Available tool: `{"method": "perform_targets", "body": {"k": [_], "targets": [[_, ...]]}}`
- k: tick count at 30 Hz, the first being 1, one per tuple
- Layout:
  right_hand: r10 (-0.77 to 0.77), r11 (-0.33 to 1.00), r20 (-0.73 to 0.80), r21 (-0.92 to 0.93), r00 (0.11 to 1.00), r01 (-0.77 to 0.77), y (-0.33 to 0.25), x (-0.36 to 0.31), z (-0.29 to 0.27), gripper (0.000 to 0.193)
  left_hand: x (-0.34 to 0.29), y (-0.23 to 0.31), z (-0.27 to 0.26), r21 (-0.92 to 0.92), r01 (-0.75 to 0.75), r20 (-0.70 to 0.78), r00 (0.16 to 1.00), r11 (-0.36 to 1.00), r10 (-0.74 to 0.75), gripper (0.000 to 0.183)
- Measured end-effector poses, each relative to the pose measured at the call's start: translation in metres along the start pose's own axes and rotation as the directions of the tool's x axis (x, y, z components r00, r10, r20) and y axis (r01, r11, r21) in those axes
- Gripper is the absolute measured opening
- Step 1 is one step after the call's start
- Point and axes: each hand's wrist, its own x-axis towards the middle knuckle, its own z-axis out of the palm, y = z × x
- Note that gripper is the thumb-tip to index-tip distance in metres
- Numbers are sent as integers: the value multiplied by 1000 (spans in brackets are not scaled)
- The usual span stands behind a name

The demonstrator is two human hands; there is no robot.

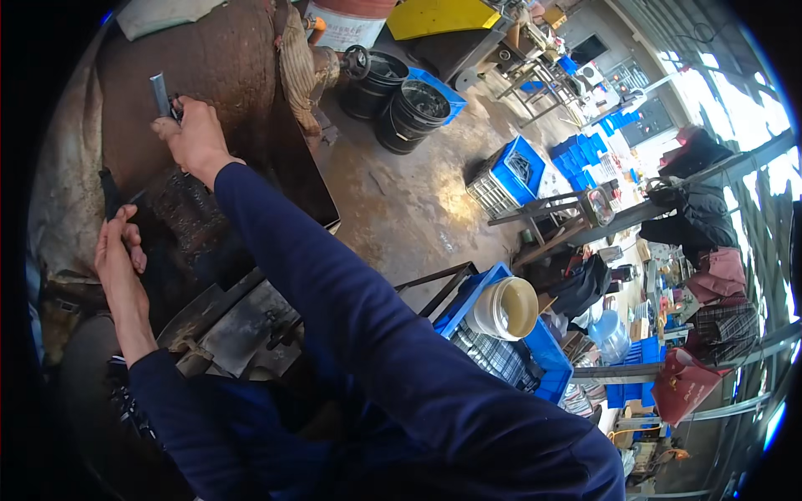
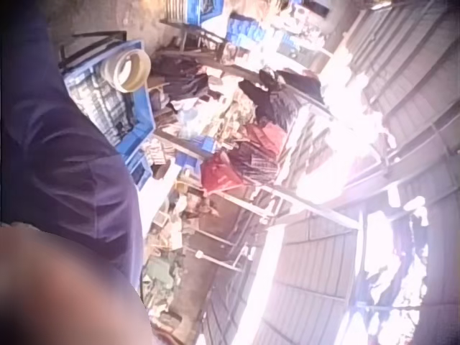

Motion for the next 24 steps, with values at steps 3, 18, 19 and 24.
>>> {"method": "perform_targets", "body": {"k": [3, 18, 19, 24], "targets": [[-9, 1000, -63, 28, 998, 10, 1, 1, 8, 42, -7, 16, -4, 82, -9, 17, 1000, 997, 8, 28], [145, 972, 390, 113, 909, -204, -28, -108, -60, 18, -26, 25, -11, 233, -95, -34, 994, 968, 106, 24], [176, 983, 451, -36, 875, -180, -28, -122, -69, 20, -26, 22, -9, 270, -121, -2, 992, 955, 127, 24], [-344, 876, 609, -67, 715, 478, -7, -178, -84, 28, -20, 14, 0, 459, -217, 113, 976, 861, 186, 25]]}}
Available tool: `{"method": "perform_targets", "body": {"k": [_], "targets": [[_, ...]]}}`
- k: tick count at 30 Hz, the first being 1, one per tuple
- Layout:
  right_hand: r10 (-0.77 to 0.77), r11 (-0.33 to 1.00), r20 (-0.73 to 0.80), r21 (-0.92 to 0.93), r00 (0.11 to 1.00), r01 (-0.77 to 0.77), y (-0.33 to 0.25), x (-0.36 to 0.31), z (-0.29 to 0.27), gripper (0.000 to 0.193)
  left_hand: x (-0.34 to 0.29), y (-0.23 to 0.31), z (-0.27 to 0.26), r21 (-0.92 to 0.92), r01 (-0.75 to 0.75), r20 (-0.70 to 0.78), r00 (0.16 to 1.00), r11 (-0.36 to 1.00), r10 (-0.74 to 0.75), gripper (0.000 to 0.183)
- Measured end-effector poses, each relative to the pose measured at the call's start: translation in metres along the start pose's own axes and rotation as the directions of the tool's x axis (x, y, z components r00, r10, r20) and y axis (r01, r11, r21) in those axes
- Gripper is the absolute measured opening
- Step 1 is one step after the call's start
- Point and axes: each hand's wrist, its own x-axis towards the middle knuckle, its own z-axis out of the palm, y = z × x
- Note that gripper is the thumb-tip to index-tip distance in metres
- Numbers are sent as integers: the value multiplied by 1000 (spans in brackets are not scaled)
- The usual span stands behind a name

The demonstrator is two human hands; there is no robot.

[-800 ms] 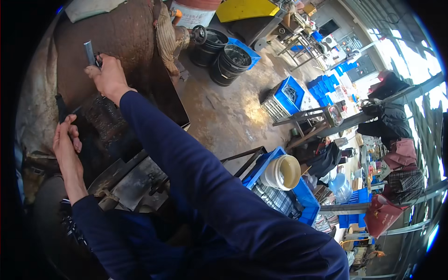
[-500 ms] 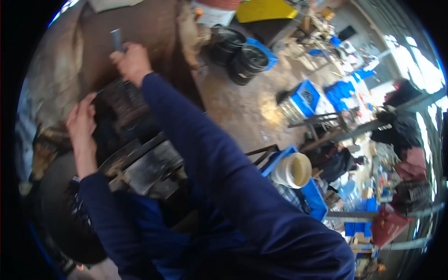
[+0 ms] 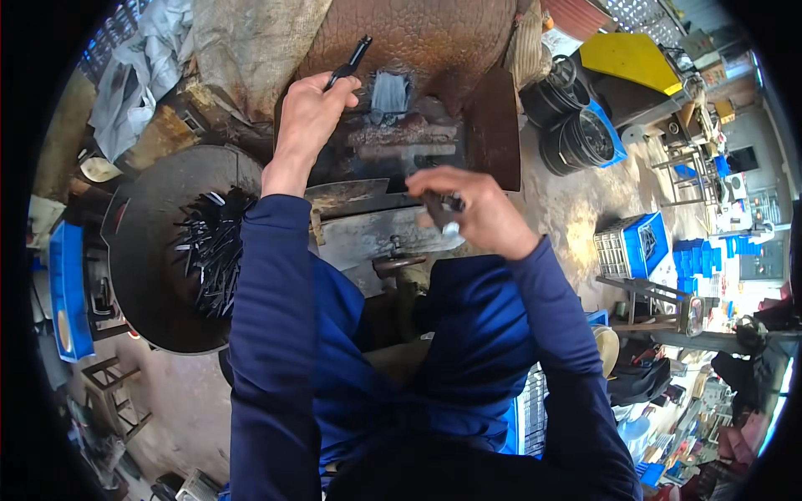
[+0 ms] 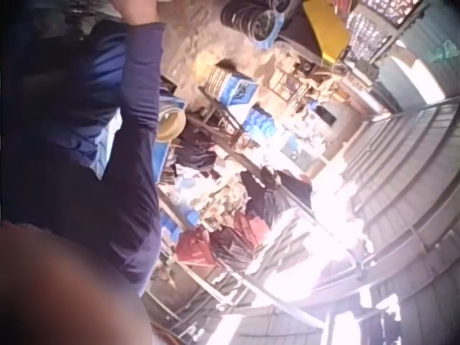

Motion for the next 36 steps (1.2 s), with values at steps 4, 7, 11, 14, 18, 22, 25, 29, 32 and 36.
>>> {"method": "perform_targets", "body": {"k": [4, 7, 11, 14, 18, 22, 25, 29, 32, 36], "targets": [[119, 979, 218, -189, 969, -78, 2, -28, 9, 31, -5, -5, 7, 188, 9, 39, 999, 982, -16, 27], [3, 994, 207, -109, 978, 20, 6, -21, 7, 29, -1, -14, 7, 309, -2, 61, 998, 951, -18, 28], [586, 706, 334, 237, 739, -667, -3, -5, -20, 23, 0, -39, 7, 436, -61, 150, 989, 898, -5, 29], [649, 620, 50, 542, 759, -567, -1, 24, -28, 18, 3, -57, 8, 458, -115, 251, 968, 881, -4, 29], [639, 536, -36, 737, 768, -411, 14, 57, -35, 20, 9, -72, 13, 431, -24, 323, 937, 902, -129, 27], [684, 476, -162, 838, 711, -268, 30, 71, -17, 25, 12, -71, 15, 488, -87, 304, 950, 869, -75, 37], [791, 359, -133, 891, 598, -276, 33, 68, -6, 26, 12, -52, 16, 193, 0, 265, 963, 981, -52, 20], [754, 356, -145, 910, 640, -214, 33, 73, 3, 25, -1, -18, 12, -231, 255, 404, 903, 939, -145, 23], [694, 428, -197, 886, 692, -177, 31, 77, 10, 23, -10, -2, 15, -287, 292, 448, 883, 912, -141, 25], [637, 528, -247, 830, 731, -180, 33, 80, 13, 19, -15, 2, 18, -359, 317, 505, 857, 878, -103, 28]]}}
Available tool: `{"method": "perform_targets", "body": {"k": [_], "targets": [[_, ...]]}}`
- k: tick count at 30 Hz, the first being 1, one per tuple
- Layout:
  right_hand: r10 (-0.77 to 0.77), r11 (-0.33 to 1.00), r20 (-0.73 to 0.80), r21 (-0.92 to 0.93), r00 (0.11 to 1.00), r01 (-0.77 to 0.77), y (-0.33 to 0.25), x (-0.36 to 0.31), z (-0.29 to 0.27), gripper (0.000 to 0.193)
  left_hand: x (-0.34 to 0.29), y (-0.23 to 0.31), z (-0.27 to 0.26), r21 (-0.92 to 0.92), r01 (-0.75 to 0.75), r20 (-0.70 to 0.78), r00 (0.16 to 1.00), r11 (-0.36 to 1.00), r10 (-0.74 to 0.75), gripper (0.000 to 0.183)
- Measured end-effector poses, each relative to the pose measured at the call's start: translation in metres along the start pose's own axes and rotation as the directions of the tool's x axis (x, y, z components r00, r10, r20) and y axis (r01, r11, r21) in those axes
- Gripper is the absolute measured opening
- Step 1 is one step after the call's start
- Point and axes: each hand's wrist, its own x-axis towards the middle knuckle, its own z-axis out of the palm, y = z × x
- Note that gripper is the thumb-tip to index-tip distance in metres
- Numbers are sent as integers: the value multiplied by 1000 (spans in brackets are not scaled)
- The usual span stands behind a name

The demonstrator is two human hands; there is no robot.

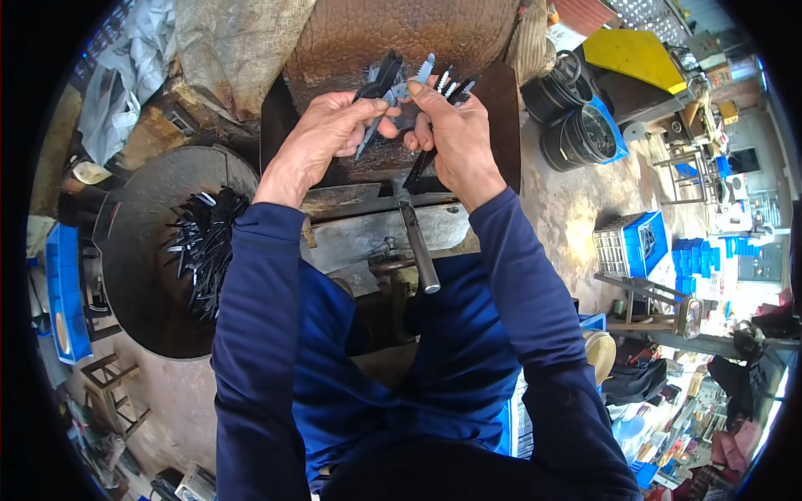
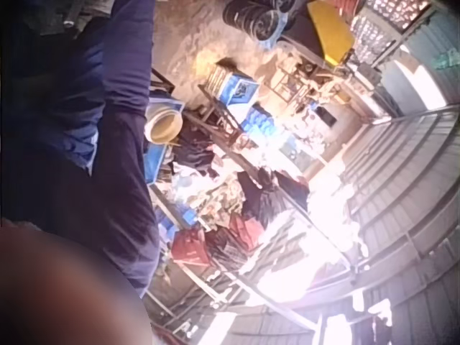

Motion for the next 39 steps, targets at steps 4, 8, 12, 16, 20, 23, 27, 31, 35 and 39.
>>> {"method": "perform_targets", "body": {"k": [4, 8, 12, 16, 20, 23, 27, 31, 35, 39], "targets": [[-16, 999, -32, -37, 999, 15, 0, 0, -6, 15, 7, -8, -9, -12, -39, -76, 996, 999, 38, 27], [18, 999, -34, -46, 999, -19, -3, -4, -14, 15, 19, -21, -29, 60, 47, -189, 981, 997, -35, 25], [81, 996, 0, 29, 997, -81, -10, -4, -28, 18, 27, -38, -41, 272, 178, -240, 964, 946, -112, 22], [151, 966, -2, 215, 989, -147, -15, -3, -42, 23, 27, -49, -42, 481, 149, -167, 983, 864, -76, 18], [194, 914, -32, 369, 981, -168, -19, -5, -49, 23, 32, -54, -42, 579, 84, -81, 996, 811, -45, 15], [214, 897, -55, 406, 975, -174, -19, -5, -47, 23, 35, -59, -43, 611, 40, -60, 998, 791, -4, 15], [235, 896, -79, 403, 969, -185, -16, -5, -45, 23, 37, -63, -44, 629, -43, -31, 996, 776, 80, 18], [248, 897, -76, 396, 966, -199, -14, -6, -49, 23, 34, -58, -41, 628, -73, 6, 996, 775, 90, 19], [249, 895, -15, 385, 968, -224, -16, -8, -54, 21, 27, -46, -36, 737, -89, 13, 993, 670, 117, 21], [217, 919, 53, 326, 975, -222, -22, -16, -55, 18, 27, -41, -33, 844, -132, 11, 973, 520, 228, 27]]}}
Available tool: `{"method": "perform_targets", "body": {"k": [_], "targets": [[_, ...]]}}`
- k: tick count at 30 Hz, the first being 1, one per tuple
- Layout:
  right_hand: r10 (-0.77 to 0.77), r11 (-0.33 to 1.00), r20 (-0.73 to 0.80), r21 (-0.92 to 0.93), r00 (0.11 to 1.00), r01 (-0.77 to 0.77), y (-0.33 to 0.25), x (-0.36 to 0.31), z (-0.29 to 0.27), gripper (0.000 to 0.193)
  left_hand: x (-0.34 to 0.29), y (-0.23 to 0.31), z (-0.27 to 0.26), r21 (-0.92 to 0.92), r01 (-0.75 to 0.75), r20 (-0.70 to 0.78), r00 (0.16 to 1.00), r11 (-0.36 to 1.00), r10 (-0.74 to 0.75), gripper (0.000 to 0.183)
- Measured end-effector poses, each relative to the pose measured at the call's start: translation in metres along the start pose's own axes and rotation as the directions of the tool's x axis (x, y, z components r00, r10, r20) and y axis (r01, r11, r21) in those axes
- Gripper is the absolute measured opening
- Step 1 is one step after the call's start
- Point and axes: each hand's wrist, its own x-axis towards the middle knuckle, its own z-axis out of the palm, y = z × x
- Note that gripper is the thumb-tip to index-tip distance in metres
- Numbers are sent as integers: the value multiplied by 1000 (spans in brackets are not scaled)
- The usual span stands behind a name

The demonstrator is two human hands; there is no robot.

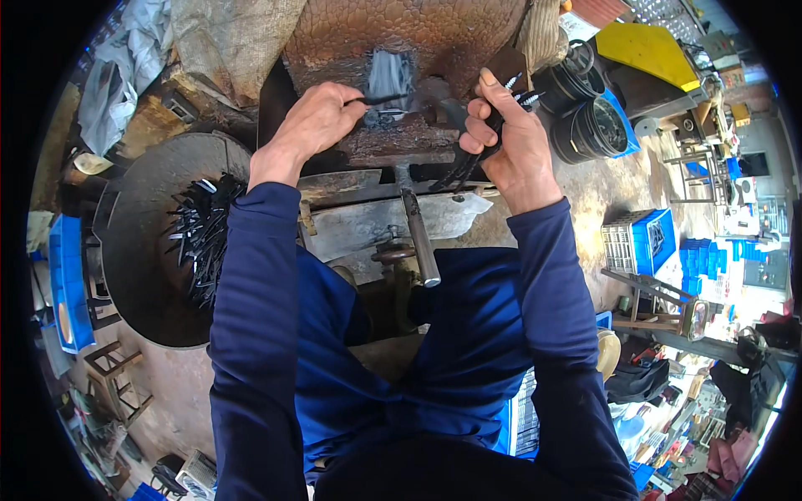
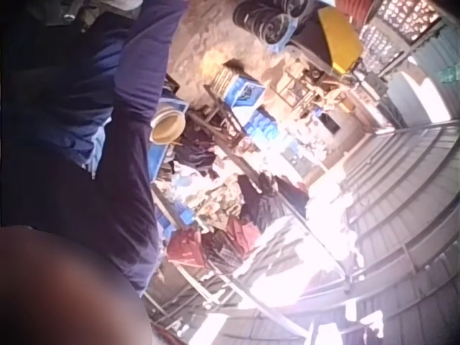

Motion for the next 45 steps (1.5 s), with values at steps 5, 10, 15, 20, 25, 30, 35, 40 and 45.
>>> {"method": "perform_targets", "body": {"k": [5, 10, 15, 20, 25, 30, 35, 40, 45], "targets": [[-77, 918, -58, -394, 995, 48, 2, -25, 6, 12, -1, -5, -7, -128, 157, -130, 976, 979, -174, 37], [-167, 587, 187, -770, 968, 250, 29, -54, -1, 22, -7, -11, -17, -191, 283, -179, 931, 940, -317, 40], [-124, 239, 595, -759, 794, 606, 41, -90, -13, 34, -19, -15, -19, -275, 411, -104, 886, 869, -451, 37], [60, 211, 569, -810, 820, 547, 52, -105, -10, 40, -18, -14, -17, -214, 412, -204, 868, 886, -453, 36], [-66, 292, 610, -745, 790, 599, 54, -93, -3, 40, -8, -12, -7, -246, 368, -394, 807, 897, -439, 39], [-227, 564, 209, -768, 951, 303, 44, -73, 32, 28, 2, 2, -2, -302, 168, -632, 701, 938, -329, 45], [-331, 661, 197, -650, 923, 376, 21, -8, 63, 20, -1, 23, -7, -393, 99, -666, 655, 914, -357, 30], [-373, 688, 178, -606, 911, 400, 6, 65, 77, 20, -9, 30, -20, -503, 139, -561, 698, 853, -445, 24], [-418, 693, 144, -588, 897, 417, 4, 113, 79, 20, -10, 30, -22, -520, 134, -582, 668, 844, -465, 23]]}}
